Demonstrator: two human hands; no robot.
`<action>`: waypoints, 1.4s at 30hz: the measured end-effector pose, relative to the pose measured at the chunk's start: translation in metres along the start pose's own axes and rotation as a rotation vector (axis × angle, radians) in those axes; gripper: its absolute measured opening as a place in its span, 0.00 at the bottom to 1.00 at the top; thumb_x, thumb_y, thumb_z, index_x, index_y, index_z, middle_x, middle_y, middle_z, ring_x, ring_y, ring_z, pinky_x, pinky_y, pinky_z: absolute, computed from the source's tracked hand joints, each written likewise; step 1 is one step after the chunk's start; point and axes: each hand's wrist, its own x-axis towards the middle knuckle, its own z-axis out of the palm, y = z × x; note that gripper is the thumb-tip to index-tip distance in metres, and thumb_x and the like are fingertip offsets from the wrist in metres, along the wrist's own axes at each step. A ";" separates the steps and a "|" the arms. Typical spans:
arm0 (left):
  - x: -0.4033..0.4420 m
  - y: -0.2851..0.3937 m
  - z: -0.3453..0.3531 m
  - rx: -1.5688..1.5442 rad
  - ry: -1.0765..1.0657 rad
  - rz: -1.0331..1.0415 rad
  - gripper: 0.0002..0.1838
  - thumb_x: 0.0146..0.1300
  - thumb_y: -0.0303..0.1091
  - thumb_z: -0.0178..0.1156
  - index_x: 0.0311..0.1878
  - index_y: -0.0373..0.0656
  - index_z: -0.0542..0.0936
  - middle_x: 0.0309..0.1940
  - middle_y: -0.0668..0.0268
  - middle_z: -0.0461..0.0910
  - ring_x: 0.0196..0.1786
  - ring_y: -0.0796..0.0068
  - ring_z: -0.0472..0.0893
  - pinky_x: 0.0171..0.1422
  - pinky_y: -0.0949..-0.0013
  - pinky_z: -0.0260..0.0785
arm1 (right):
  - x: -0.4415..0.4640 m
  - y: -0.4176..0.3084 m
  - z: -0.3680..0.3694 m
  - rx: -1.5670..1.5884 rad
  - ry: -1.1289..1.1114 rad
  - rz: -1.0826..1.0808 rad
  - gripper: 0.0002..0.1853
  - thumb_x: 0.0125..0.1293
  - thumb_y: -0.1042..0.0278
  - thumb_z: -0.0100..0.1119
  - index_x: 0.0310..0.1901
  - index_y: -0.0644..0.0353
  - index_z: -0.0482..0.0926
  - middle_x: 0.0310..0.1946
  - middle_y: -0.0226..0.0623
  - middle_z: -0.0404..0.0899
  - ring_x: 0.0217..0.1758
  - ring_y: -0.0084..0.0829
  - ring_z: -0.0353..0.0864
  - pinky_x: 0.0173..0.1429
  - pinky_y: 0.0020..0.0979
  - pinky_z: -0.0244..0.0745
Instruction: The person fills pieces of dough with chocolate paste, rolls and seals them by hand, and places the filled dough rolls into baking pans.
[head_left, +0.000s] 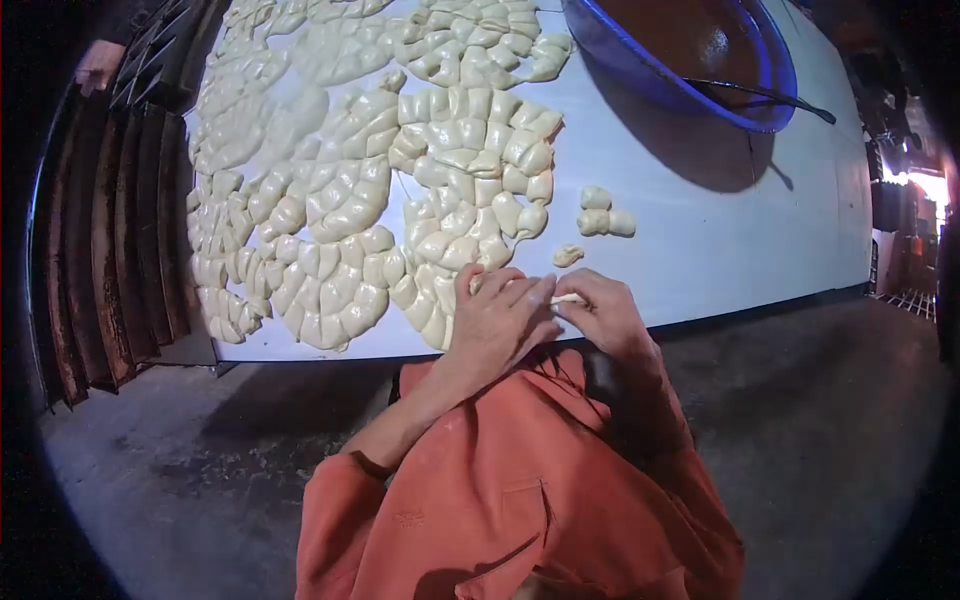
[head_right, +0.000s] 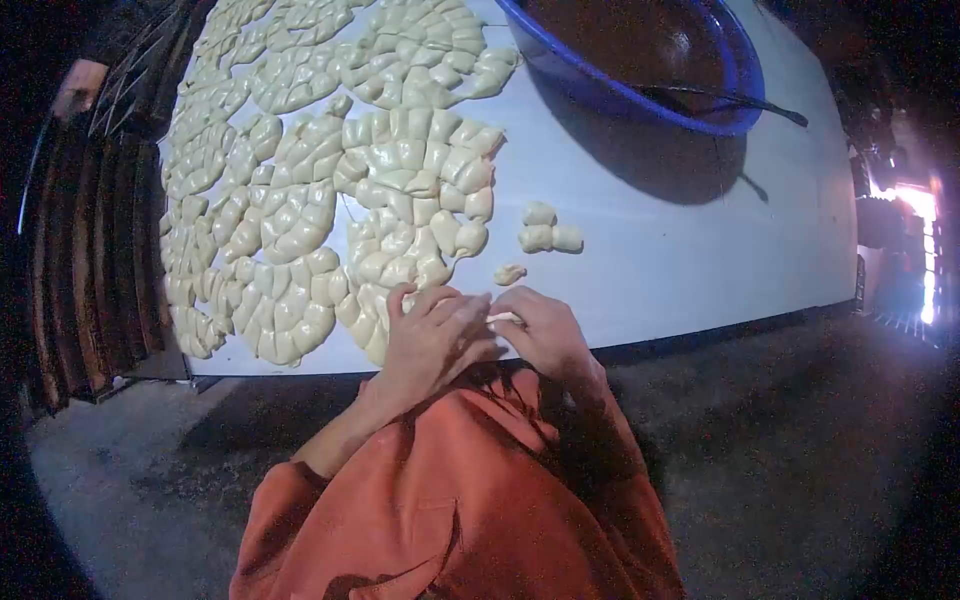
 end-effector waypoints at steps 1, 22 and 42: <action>0.000 -0.004 0.004 0.001 0.002 -0.002 0.27 0.58 0.45 0.69 0.60 0.49 0.79 0.46 0.71 0.83 0.54 0.71 0.78 0.67 0.49 0.52 | 0.000 -0.001 0.000 0.000 -0.002 -0.002 0.08 0.63 0.72 0.63 0.44 0.62 0.80 0.39 0.44 0.81 0.41 0.46 0.83 0.45 0.38 0.78; 0.004 -0.017 -0.015 -0.100 -0.237 -0.019 0.29 0.55 0.46 0.72 0.61 0.52 0.79 0.55 0.68 0.78 0.60 0.67 0.75 0.68 0.50 0.53 | -0.007 -0.016 -0.044 0.932 0.117 0.125 0.18 0.68 0.68 0.60 0.55 0.69 0.77 0.45 0.42 0.82 0.40 0.30 0.85 0.45 0.30 0.82; 0.039 -0.002 -0.008 -1.095 -0.092 -0.468 0.43 0.69 0.24 0.60 0.81 0.46 0.47 0.40 0.63 0.83 0.42 0.84 0.78 0.46 0.78 0.72 | 0.008 -0.018 -0.017 0.289 0.373 0.056 0.12 0.62 0.77 0.67 0.48 0.65 0.82 0.45 0.32 0.82 0.49 0.22 0.81 0.49 0.25 0.80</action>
